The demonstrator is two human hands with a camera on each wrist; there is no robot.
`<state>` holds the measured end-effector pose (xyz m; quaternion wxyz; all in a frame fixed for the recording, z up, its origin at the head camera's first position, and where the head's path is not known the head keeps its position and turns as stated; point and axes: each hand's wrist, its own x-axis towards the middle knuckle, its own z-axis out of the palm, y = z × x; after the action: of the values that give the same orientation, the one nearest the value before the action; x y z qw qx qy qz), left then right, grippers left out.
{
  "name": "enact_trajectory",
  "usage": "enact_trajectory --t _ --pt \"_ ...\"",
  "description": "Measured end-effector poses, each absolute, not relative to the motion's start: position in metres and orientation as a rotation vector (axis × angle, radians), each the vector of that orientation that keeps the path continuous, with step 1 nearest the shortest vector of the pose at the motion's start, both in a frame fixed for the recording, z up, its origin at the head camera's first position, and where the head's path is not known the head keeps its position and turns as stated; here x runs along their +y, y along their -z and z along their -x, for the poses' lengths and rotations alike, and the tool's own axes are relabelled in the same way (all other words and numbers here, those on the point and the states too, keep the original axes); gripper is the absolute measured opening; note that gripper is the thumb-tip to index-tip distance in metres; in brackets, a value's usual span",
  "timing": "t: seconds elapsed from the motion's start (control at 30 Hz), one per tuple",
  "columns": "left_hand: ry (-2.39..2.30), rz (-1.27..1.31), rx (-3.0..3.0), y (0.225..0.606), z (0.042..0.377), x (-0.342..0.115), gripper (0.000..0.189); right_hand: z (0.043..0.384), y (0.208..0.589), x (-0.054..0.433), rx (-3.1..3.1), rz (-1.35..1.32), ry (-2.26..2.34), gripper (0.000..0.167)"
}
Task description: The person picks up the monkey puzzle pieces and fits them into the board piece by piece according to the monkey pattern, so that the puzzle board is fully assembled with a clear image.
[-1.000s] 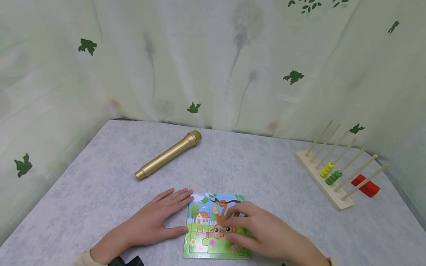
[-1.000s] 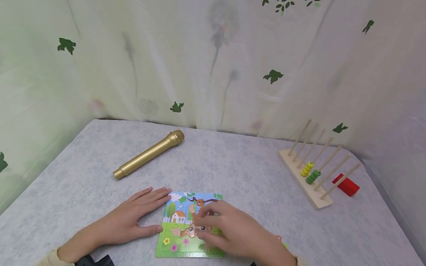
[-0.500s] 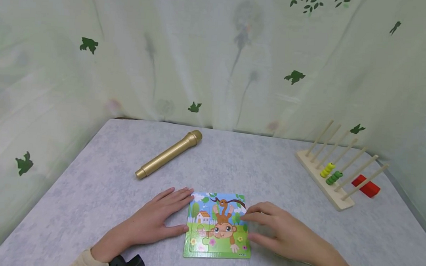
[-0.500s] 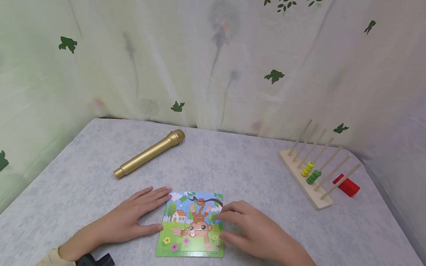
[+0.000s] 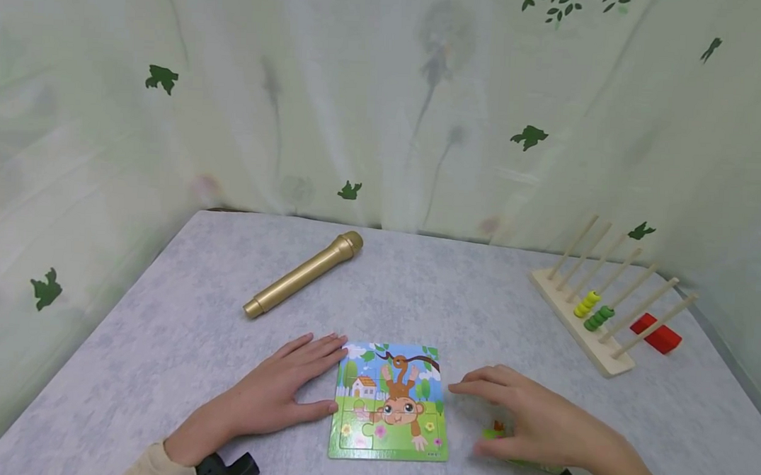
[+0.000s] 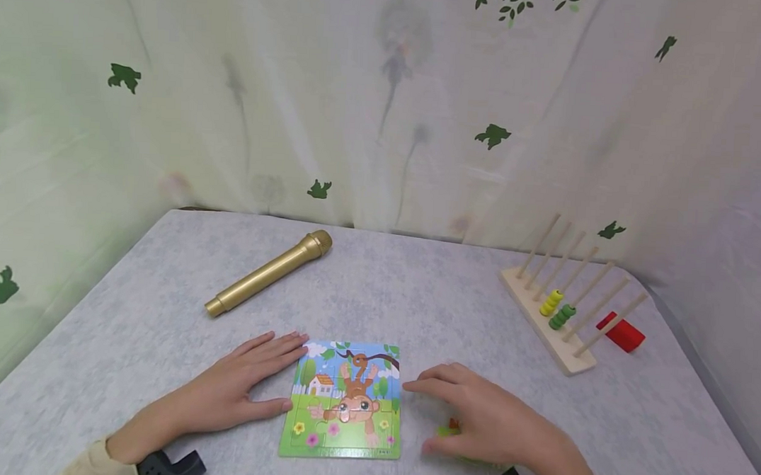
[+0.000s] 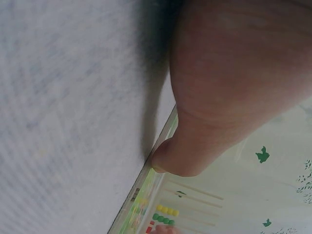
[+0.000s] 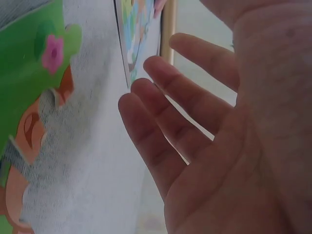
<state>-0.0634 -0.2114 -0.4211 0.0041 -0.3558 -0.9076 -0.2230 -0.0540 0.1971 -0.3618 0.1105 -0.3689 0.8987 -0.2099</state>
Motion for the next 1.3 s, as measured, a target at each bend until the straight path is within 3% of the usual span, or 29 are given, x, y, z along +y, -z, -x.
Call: enact_trajectory --t 0.73,1.3 --pt "0.724 1.099 -2.894 0.421 0.065 -0.210 0.077 0.063 0.367 0.225 2.397 0.800 0.649 0.073" --pt "0.722 1.107 -2.892 0.423 0.066 -0.211 0.077 0.070 0.374 0.235 2.402 0.907 0.743 0.050"
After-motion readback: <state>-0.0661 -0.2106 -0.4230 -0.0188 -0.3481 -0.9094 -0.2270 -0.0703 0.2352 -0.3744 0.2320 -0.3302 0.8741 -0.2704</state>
